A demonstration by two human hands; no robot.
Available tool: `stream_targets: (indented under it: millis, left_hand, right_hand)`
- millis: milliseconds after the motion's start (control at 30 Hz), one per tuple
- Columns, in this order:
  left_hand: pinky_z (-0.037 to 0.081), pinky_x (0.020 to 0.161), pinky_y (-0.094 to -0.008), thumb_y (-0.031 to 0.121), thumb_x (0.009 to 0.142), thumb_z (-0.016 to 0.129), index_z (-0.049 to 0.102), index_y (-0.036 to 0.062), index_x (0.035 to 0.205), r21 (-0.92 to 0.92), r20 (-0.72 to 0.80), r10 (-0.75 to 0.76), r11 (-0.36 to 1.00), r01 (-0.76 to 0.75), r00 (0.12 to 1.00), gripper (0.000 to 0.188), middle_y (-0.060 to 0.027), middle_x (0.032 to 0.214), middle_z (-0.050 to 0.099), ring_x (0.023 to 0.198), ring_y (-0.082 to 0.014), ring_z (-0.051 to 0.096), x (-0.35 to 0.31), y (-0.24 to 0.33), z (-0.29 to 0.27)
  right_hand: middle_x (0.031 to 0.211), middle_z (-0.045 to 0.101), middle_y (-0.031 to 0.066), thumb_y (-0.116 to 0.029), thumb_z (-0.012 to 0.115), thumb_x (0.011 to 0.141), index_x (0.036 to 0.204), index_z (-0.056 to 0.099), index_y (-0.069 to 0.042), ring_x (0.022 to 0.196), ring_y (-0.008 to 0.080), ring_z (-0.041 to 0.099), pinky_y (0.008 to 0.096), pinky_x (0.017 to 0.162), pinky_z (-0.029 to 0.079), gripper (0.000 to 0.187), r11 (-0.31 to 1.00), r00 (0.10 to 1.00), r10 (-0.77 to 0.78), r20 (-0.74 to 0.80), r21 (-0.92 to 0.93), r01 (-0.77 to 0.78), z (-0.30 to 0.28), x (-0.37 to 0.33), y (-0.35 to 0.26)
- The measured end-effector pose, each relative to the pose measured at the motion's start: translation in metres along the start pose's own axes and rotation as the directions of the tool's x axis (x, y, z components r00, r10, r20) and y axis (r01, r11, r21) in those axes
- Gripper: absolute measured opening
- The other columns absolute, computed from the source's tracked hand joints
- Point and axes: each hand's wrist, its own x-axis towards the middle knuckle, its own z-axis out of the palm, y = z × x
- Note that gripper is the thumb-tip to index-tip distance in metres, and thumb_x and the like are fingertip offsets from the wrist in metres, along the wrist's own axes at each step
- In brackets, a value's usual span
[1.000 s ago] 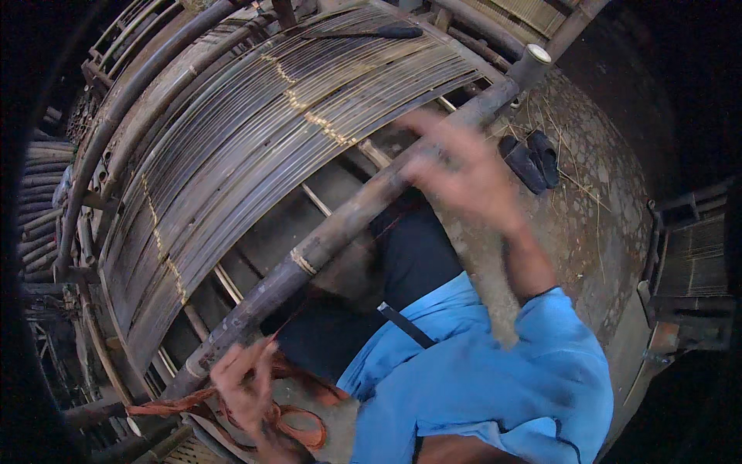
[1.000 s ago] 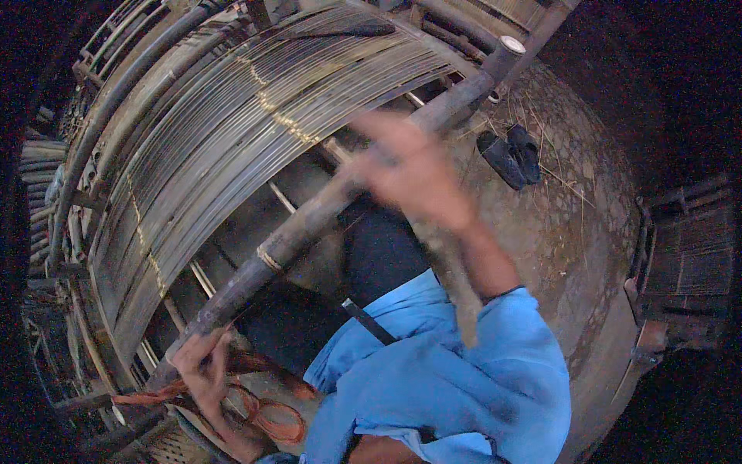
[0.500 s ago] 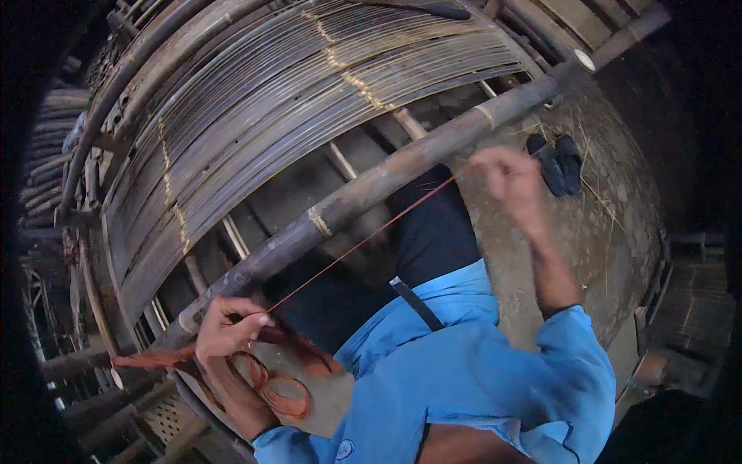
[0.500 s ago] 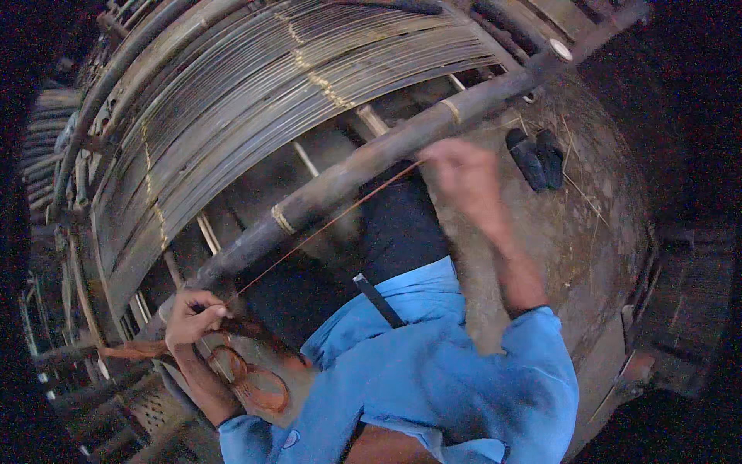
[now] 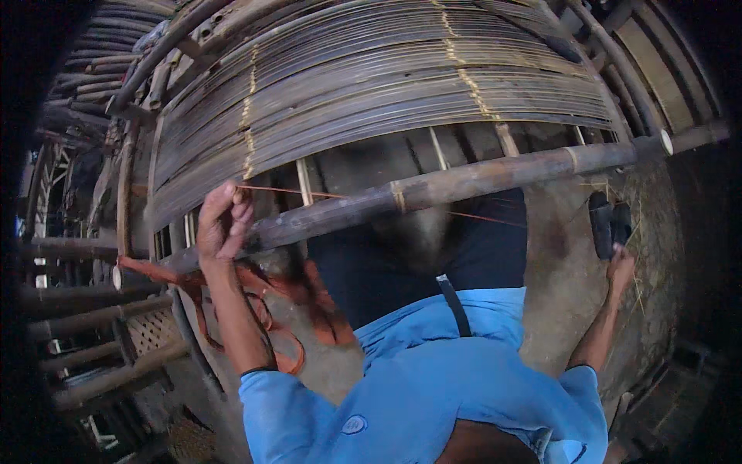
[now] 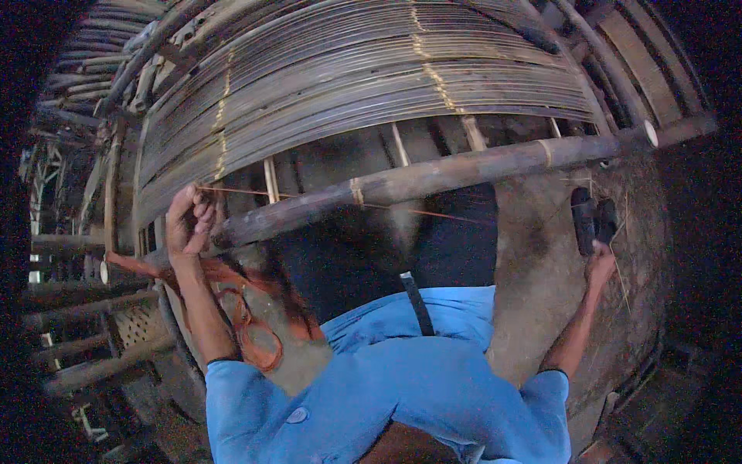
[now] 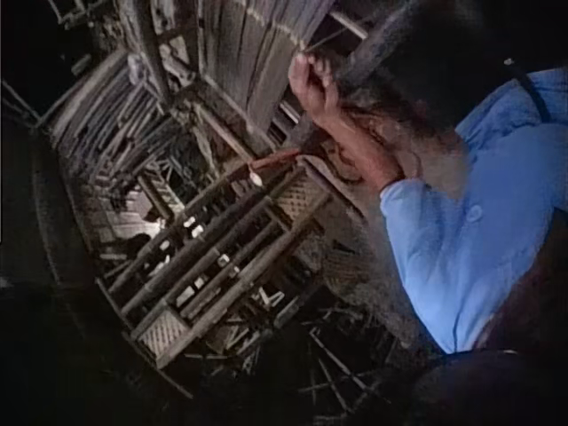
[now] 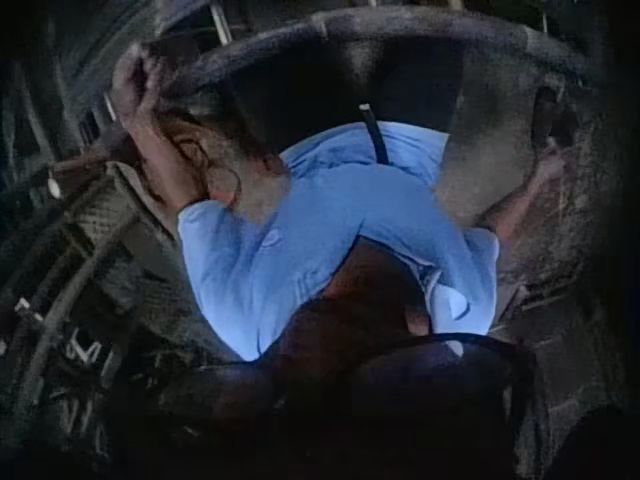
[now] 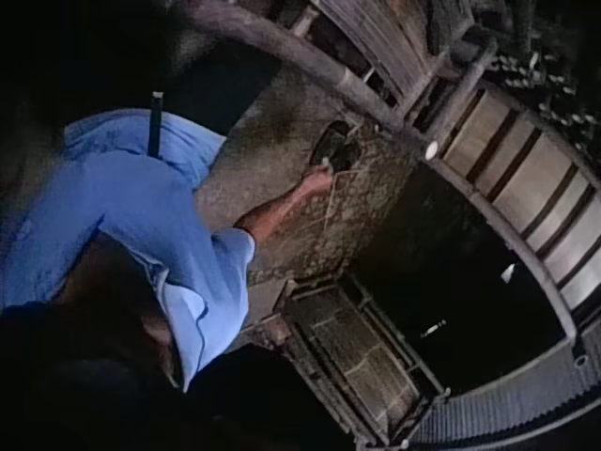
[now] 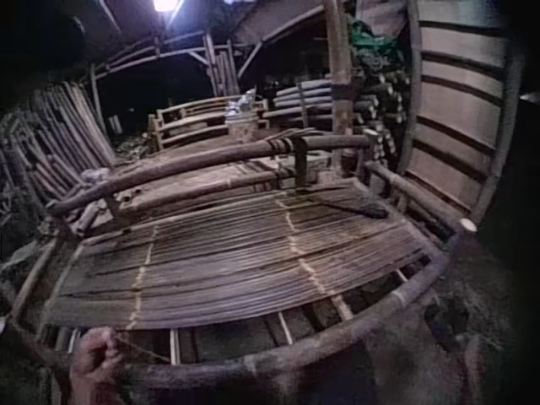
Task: The person weaves a bamboo mat by threading long fibers through a horizontal bamboo frame and tying them with a red string.
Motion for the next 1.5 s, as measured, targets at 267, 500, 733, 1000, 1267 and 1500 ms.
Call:
stream_targets:
  millis: [267,500,733,1000,1267,1500]
  left_hand:
    - [0.036,0.055,-0.0251,0.024,0.093,0.071,0.075,0.0001,0.085,0.645,0.319,-0.196,0.762,-0.061,0.927,0.025,0.0027,0.066,0.059,0.061,-0.0053,0.048,0.048,-0.077,0.152]
    - [0.039,0.059,-0.0224,0.026,0.095,0.069,0.072,0.0014,0.086,0.506,0.416,-0.289,0.862,0.045,0.862,0.027,0.0033,0.075,0.064,0.066,-0.0045,0.051,0.074,-0.123,0.219]
    - [0.034,0.046,-0.0177,0.028,0.098,0.064,0.065,0.0051,0.081,0.061,0.415,-0.335,0.938,0.341,0.846,0.028,-0.0035,0.078,0.065,0.066,-0.0078,0.057,0.08,-0.117,0.164]
    - [0.042,0.045,-0.0181,0.024,0.102,0.054,0.059,0.0038,0.085,-0.398,0.252,-0.197,0.871,0.287,0.947,0.027,-0.014,0.102,0.069,0.086,-0.0205,0.066,0.082,-0.126,0.15]
    - [0.051,0.065,-0.0253,0.021,0.1,0.061,0.062,0.0033,0.093,-0.369,0.132,-0.13,0.914,0.17,0.983,0.019,-0.0131,0.093,0.07,0.078,-0.0166,0.064,0.073,-0.143,0.167]
    - [0.055,0.067,-0.0262,0.013,0.094,0.07,0.064,-0.0009,0.112,-0.184,0.064,-0.055,0.981,0.066,0.996,0.024,-0.0124,0.098,0.071,0.073,-0.0145,0.064,0.061,-0.157,0.17]
  right_hand:
    - [0.121,0.07,0.0156,-0.029,0.079,0.085,0.125,0.067,-0.007,0.106,0.0273,0.068,0.0364,0.092,0.051,0.047,0.876,0.958,-0.092,0.272,0.48,-0.052,-0.023,-0.06,-0.227]
    - [0.079,0.059,0.0009,-0.017,0.072,0.092,0.132,0.062,-0.006,0.066,0.0045,0.046,0.0235,0.058,0.042,0.043,0.394,0.724,-0.614,0.313,0.917,-0.062,-0.022,-0.092,-0.405]
    - [0.081,0.068,0.003,-0.026,0.061,0.1,0.094,0.073,0.0,0.075,0.0072,0.054,0.0264,0.07,0.045,0.029,0.422,0.702,-0.612,0.364,0.901,-0.1,-0.01,-0.098,-0.401]
    - [0.081,0.069,0.0045,-0.03,0.062,0.1,0.093,0.073,-0.001,0.073,0.0094,0.055,0.0277,0.07,0.046,0.032,0.626,0.626,-0.525,0.577,0.76,-0.176,0.009,-0.132,-0.361]
    - [0.07,0.062,0.0022,-0.025,0.059,0.102,0.093,0.073,0.001,0.06,0.0075,0.051,0.0262,0.055,0.042,0.03,0.597,0.616,-0.57,0.544,0.789,-0.144,0.023,-0.158,-0.36]
    - [0.075,0.066,0.008,-0.021,0.06,0.1,0.097,0.072,0.001,0.06,0.0119,0.057,0.03,0.058,0.048,0.025,0.612,0.551,-0.658,0.514,0.791,-0.005,0.021,-0.165,-0.36]
